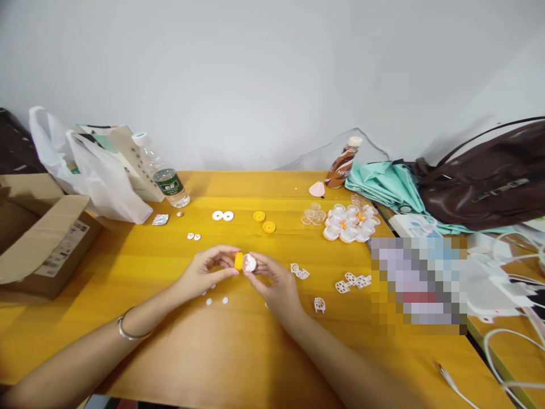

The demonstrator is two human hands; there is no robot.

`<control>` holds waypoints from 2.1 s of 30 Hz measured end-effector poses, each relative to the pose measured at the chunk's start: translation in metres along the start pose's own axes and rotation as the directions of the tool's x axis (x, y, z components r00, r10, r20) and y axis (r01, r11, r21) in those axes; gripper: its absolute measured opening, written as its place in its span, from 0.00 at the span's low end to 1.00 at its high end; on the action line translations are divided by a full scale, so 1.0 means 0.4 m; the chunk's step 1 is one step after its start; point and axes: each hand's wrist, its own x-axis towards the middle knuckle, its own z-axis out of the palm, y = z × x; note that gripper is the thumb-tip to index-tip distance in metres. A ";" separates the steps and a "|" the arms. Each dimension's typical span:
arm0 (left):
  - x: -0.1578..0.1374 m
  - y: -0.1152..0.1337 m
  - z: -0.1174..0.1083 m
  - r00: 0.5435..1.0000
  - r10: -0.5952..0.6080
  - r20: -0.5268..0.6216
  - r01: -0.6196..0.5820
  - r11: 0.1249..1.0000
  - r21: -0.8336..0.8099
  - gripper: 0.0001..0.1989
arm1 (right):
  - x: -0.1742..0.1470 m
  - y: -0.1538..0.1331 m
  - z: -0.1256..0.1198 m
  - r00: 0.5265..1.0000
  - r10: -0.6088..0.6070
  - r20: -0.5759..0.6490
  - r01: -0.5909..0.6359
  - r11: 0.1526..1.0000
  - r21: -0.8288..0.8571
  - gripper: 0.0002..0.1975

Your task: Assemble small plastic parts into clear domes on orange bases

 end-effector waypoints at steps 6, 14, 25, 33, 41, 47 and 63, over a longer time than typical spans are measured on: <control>-0.012 0.020 0.001 0.982 0.190 0.022 -0.187 0.930 0.317 0.17 | -0.003 -0.004 0.000 0.998 0.004 0.056 -0.003 1.000 -0.010 0.16; -0.018 0.029 -0.001 0.964 0.267 -0.004 -0.241 0.876 0.417 0.17 | -0.003 -0.008 0.003 0.997 0.029 0.069 -0.030 1.000 0.000 0.17; -0.023 0.027 0.006 0.972 0.225 0.062 -0.229 0.874 0.429 0.17 | -0.005 -0.011 0.005 0.990 0.074 0.118 -0.087 0.990 0.114 0.18; -0.027 0.026 0.008 0.981 0.183 0.060 -0.191 0.871 0.453 0.17 | -0.009 -0.001 0.008 0.985 0.107 0.134 -0.126 0.983 0.137 0.19; -0.025 0.023 0.001 0.971 0.212 0.113 -0.240 0.865 0.440 0.17 | -0.008 0.000 0.010 0.978 0.163 0.129 -0.189 0.956 0.222 0.18; -0.016 0.022 -0.011 0.954 0.261 0.151 -0.301 0.840 0.452 0.17 | -0.008 -0.008 0.012 0.973 0.185 0.139 -0.213 0.949 0.230 0.17; -0.011 0.011 -0.022 0.949 0.241 0.203 -0.306 0.860 0.409 0.17 | -0.009 -0.005 0.009 0.960 0.223 0.171 -0.255 0.948 0.194 0.14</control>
